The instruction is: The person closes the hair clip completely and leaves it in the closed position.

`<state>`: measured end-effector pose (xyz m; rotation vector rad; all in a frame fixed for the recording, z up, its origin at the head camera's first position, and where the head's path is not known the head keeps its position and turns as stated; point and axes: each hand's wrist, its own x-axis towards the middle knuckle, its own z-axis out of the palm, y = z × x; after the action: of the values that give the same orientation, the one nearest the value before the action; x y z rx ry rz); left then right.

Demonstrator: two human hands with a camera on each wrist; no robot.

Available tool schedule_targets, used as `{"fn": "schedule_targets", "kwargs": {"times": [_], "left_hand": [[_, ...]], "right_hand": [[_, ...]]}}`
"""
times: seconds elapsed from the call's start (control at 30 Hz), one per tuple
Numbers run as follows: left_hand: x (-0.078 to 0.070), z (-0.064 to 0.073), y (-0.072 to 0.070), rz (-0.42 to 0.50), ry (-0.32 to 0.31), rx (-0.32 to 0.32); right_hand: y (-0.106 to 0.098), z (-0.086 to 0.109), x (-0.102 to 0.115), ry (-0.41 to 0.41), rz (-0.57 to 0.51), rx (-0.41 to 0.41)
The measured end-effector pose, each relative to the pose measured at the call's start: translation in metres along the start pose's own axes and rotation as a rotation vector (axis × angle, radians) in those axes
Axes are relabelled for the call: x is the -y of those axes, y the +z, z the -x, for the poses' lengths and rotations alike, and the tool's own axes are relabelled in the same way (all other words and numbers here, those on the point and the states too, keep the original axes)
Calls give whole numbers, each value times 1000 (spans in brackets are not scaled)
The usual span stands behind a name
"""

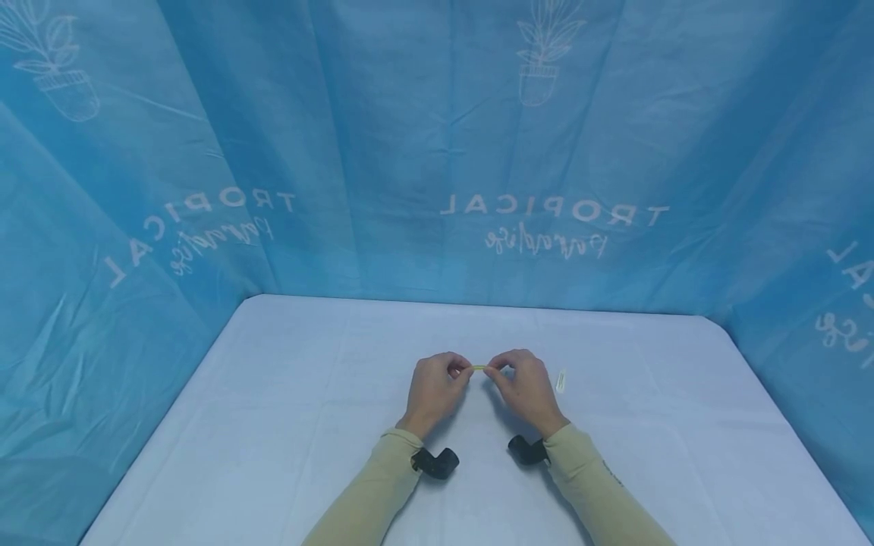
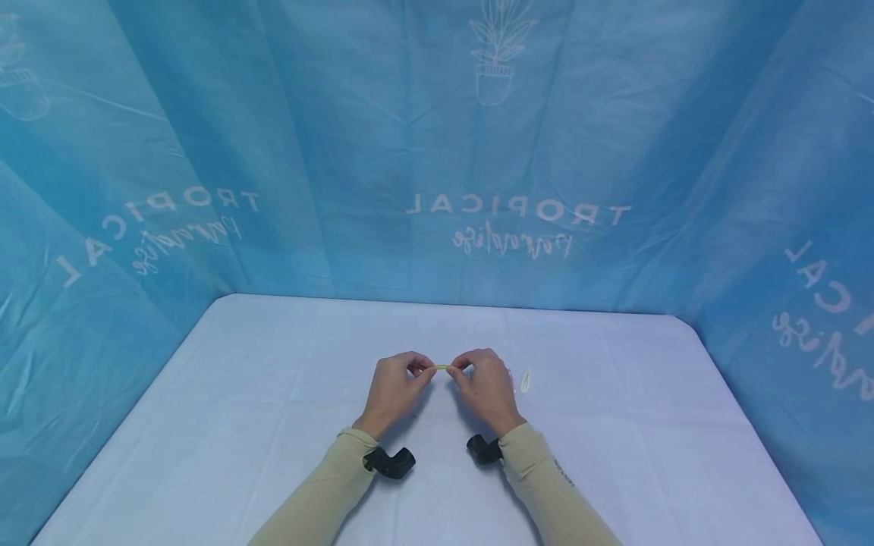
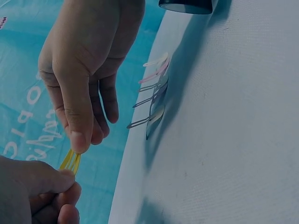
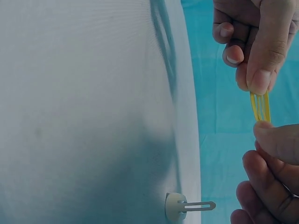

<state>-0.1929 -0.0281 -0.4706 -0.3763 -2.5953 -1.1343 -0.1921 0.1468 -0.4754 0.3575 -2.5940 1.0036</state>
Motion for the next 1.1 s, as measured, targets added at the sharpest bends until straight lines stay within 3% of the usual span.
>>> {"fn": "schedule_targets", "kwargs": {"times": [0.53, 1.1], "left_hand": [[0, -2, -3, 39, -34, 31], [0, -5, -13, 45, -24, 86]], "right_hand": [[0, -4, 3, -7, -35, -61], [3, -12, 16, 23, -118, -83]]}}
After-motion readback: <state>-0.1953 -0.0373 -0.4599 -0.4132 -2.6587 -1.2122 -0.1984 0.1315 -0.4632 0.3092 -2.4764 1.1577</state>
